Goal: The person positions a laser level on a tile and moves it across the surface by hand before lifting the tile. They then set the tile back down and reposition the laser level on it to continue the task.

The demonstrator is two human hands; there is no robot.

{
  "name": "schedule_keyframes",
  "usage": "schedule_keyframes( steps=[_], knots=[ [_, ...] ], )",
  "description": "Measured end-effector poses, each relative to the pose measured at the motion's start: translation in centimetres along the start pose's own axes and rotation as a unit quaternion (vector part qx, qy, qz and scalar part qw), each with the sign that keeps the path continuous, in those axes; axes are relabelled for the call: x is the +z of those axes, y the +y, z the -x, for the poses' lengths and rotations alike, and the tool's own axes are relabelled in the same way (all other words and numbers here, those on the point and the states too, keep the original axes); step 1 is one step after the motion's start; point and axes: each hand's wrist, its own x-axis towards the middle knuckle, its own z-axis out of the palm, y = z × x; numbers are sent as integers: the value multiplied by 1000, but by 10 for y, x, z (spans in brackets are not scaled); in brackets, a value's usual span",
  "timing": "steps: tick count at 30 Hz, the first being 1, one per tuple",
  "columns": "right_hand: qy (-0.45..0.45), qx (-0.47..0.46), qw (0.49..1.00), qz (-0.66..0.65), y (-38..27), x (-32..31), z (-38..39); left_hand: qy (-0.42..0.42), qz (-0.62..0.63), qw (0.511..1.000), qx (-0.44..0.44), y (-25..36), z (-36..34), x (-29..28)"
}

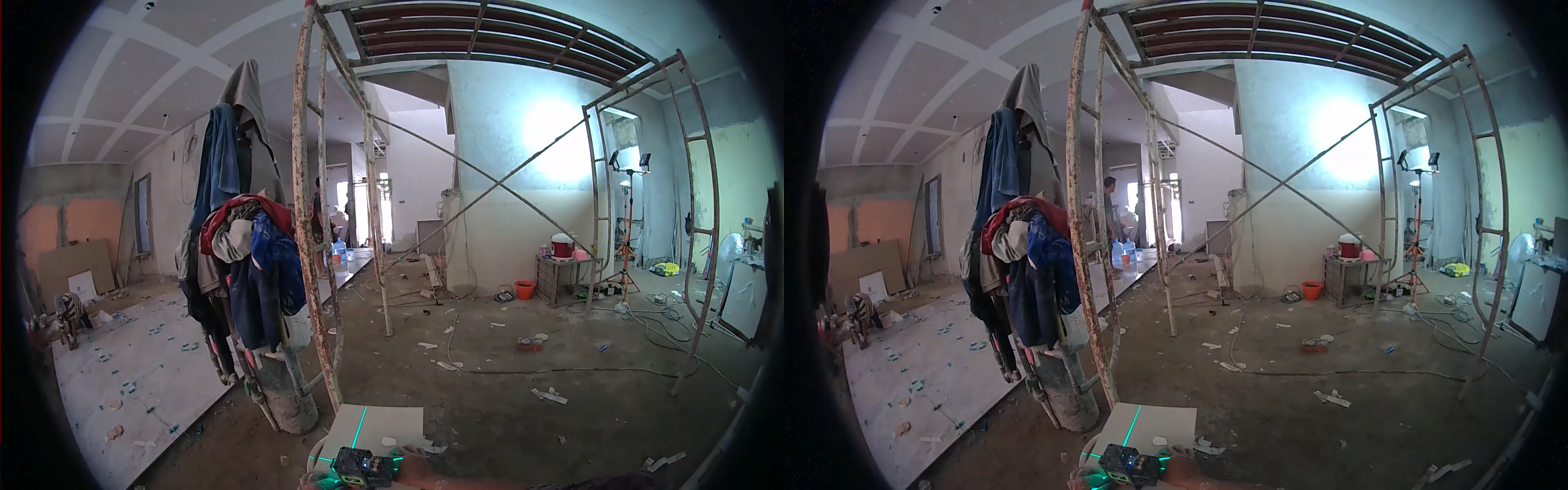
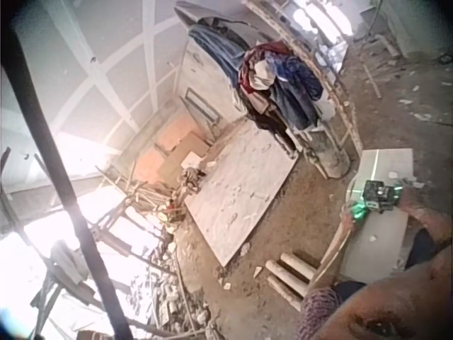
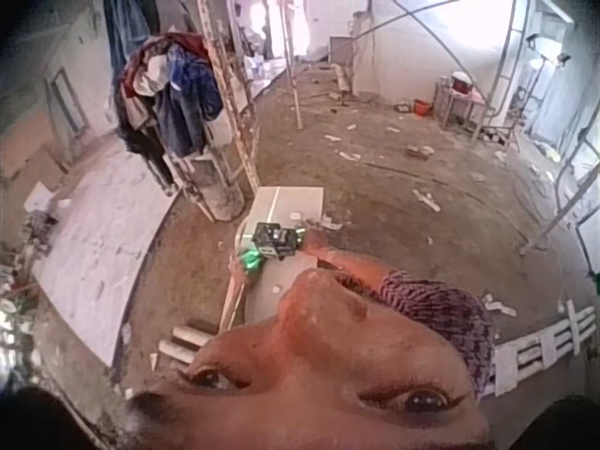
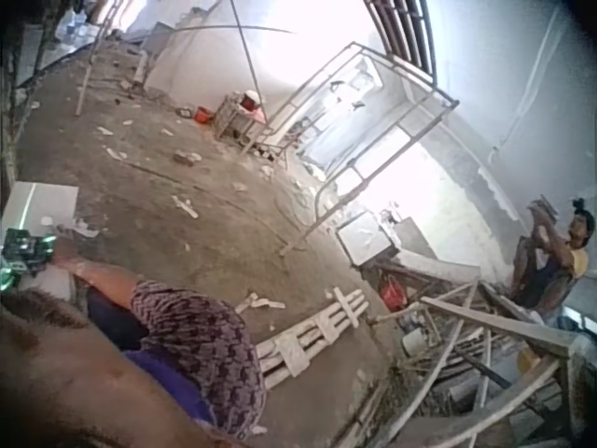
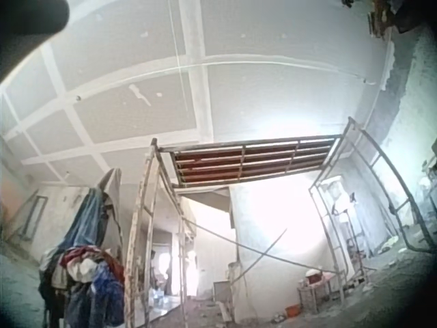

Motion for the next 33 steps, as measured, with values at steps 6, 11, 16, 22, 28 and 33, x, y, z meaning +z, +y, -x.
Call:
schedule_keyframes(
  steps=[6,11,16,22,28,33],
  knots=[
    [-14,3,1000,14,-5,-6,0,-4,-4,1000,0,0,2,-2],
    [-23,-19,999,29,-2,-6,2,-17,-5,1000,-2,-2,5,-3],
    [18,3,1000,24,1,3,3,-37,-9,999,-1,-7,13,-5],
    [-1,-5,1000,11,-3,-16,4,-41,57,997,34,-11,13,9],
    [-1,-5,1000,2,-15,-23,3,9,434,825,-361,-61,56,26],
    [14,-1,1000,8,-2,-22,7,-32,140,988,-48,-9,9,16]
  ],
)
